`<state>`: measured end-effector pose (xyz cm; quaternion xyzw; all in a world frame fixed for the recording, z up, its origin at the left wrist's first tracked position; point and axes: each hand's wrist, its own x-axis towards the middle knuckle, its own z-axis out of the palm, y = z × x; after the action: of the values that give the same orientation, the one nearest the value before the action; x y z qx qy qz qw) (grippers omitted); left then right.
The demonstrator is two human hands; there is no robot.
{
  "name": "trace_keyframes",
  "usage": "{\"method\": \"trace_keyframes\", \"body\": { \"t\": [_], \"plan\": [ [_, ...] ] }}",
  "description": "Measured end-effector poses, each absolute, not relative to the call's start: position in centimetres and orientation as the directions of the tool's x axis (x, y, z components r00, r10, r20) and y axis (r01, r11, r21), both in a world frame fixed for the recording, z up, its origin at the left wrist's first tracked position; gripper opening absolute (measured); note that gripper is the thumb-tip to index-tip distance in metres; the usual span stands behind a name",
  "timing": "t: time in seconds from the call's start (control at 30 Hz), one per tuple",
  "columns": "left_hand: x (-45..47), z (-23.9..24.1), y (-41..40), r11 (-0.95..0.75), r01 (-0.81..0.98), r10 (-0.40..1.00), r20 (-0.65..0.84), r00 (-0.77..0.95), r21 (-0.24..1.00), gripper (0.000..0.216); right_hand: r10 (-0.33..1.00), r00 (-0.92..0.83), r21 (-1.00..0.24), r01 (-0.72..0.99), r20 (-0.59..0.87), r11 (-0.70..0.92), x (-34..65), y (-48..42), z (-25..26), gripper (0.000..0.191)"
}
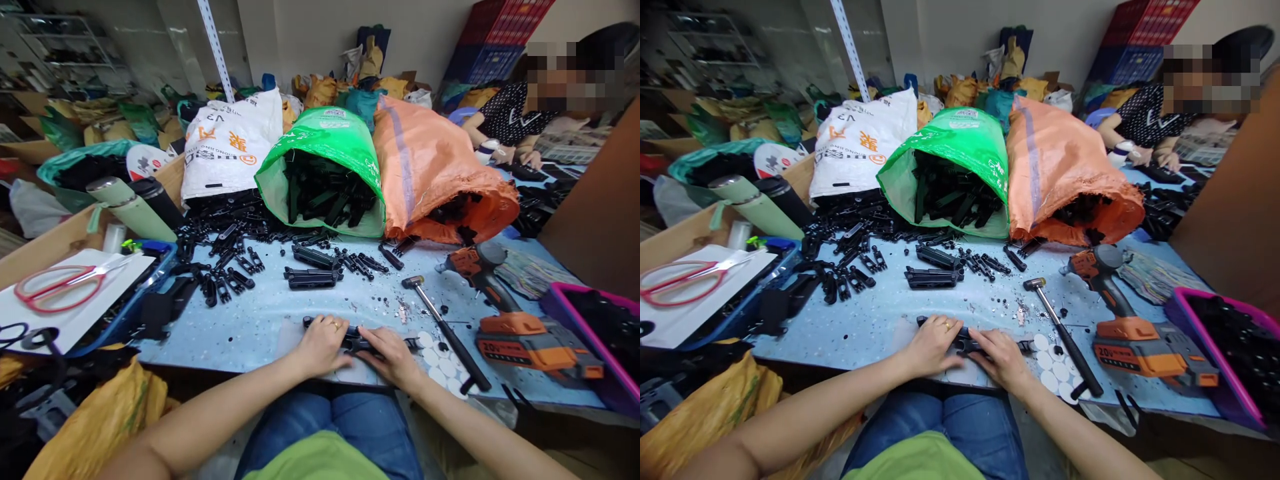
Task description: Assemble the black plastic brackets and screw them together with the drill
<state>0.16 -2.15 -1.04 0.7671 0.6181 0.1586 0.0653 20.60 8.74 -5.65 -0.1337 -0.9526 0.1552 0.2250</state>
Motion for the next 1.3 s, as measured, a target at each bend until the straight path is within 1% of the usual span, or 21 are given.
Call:
{"method": "trace_keyframes", "body": {
  "t": [0.1, 0.2, 0.3, 0.37, 0.43, 0.5, 0.57, 0.6, 0.67, 0.7, 0.73, 0.77, 0.8, 0.87, 0.93, 0.97, 1.07, 1.13, 1.17, 1.2, 1.3],
  "plan": [
    [1.2, -1.4, -1.3, -0.153, 0.918, 0.986, 0.115, 0.118, 0.365, 0.057, 0.310, -0.889, -0.295, 0.213, 0.338, 0.931, 20.6, 9.0, -5.5, 0.047],
    [1.1, -1.5, -1.8, -0.154, 0.913, 0.985, 0.135, 0.110, 0.378, 0.054, 0.228, -0.935, -0.251, 0.159, 0.271, 0.955, 20.6, 9.7, -4.3, 0.046],
    [0.4, -1.2, -2.5, -0.229, 0.931, 0.970, 0.145, 0.194, 0.286, 0.059, 0.163, -0.964, -0.187, 0.124, 0.209, 0.974, 20.8, 10.4, -3.1, 0.045],
    [-0.3, -1.1, -2.5, -0.286, 0.942, 0.954, 0.147, 0.262, 0.176, 0.061, 0.201, -0.959, -0.094, 0.185, 0.201, 0.978, 21.0, 10.9, -2.7, 0.047],
    [-1.1, -0.9, -2.1, -0.311, 0.946, 0.944, 0.144, 0.296, 0.095, 0.055, 0.270, -0.935, -0.012, 0.275, 0.229, 0.961, 21.0, 11.2, -2.5, 0.048],
    [-1.9, -0.3, -1.7, -0.310, 0.947, 0.942, 0.163, 0.294, 0.082, 0.042, 0.283, -0.924, -0.004, 0.292, 0.257, 0.957, 20.9, 11.4, -1.7, 0.051],
    [-2.2, 0.9, -1.7, -0.304, 0.939, 0.931, 0.257, 0.258, 0.160, 0.044, 0.220, -0.933, -0.091, 0.203, 0.283, 0.975, 20.5, 11.2, 0.2, 0.053],
    [-1.9, 1.7, -2.0, -0.320, 0.916, 0.915, 0.329, 0.232, 0.243, 0.049, 0.174, -0.934, -0.180, 0.121, 0.312, 0.976, 20.3, 10.8, 1.5, 0.054],
    [-0.7, 3.5, -3.1, -0.405, 0.790, 0.859, 0.487, 0.157, 0.460, 0.054, 0.094, -0.910, -0.423, -0.095, 0.405, 0.901, 19.5, 9.3, 4.1, 0.053],
    [0.2, 4.3, -3.7, -0.466, 0.687, 0.824, 0.557, 0.108, 0.557, 0.055, 0.079, -0.881, -0.545, -0.217, 0.467, 0.810, 18.9, 8.2, 5.1, 0.052],
    [1.2, 4.9, -4.2, -0.518, 0.589, 0.786, 0.617, 0.042, 0.620, 0.057, 0.105, -0.841, -0.642, -0.318, 0.531, 0.698, 18.1, 7.0, 5.6, 0.050],
    [2.3, 5.3, -4.6, -0.560, 0.520, 0.740, 0.672, -0.036, 0.645, 0.057, 0.179, -0.793, -0.707, -0.386, 0.583, 0.592, 17.2, 5.8, 5.7, 0.047],
    [3.2, 5.4, -4.9, -0.598, 0.487, 0.679, 0.725, -0.114, 0.636, 0.056, 0.294, -0.732, -0.747, -0.421, 0.615, 0.514, 16.1, 4.7, 5.2, 0.044],
    [4.3, 4.9, -4.8, -0.634, 0.523, 0.543, 0.809, -0.224, 0.570, 0.053, 0.534, -0.558, -0.772, -0.435, 0.635, 0.463, 13.6, 3.3, 3.1, 0.041],
    [4.0, 3.7, -4.2, -0.598, 0.631, 0.489, 0.849, -0.201, 0.494, 0.055, 0.654, -0.441, -0.788, -0.384, 0.615, 0.481, 11.1, 3.5, 0.5, 0.039],
    [3.3, 3.0, -3.9, -0.552, 0.698, 0.507, 0.849, -0.153, 0.455, 0.059, 0.669, -0.442, -0.802, -0.327, 0.597, 0.499, 10.0, 4.3, -0.6, 0.037],
    [0.3, 0.8, -2.9, -0.330, 0.900, 0.656, 0.755, 0.002, 0.284, 0.069, 0.616, -0.582, -0.776, -0.040, 0.530, 0.630, 7.6, 9.5, -2.4, 0.025],
    [-1.6, -0.6, -2.0, -0.174, 0.974, 0.775, 0.631, 0.044, 0.147, 0.066, 0.598, -0.653, -0.668, 0.184, 0.464, 0.721, 6.6, 14.5, -2.3, 0.018],
    [-2.5, -1.2, -1.4, -0.112, 0.990, 0.830, 0.555, 0.044, 0.089, 0.061, 0.652, -0.647, -0.623, 0.332, 0.396, 0.708, 6.2, 17.2, -2.1, 0.017],
    [-3.2, -1.8, -0.6, -0.062, 0.997, 0.871, 0.489, 0.034, 0.041, 0.054, 0.698, -0.619, -0.606, 0.413, 0.360, 0.680, 5.8, 19.9, -1.9, 0.018],
    [-4.8, -2.9, 2.1, 0.023, 0.999, 0.921, 0.389, -0.007, -0.036, 0.044, 0.801, -0.526, -0.581, 0.570, 0.286, 0.582, 4.1, 26.9, -1.6, 0.025]
  ]
}}
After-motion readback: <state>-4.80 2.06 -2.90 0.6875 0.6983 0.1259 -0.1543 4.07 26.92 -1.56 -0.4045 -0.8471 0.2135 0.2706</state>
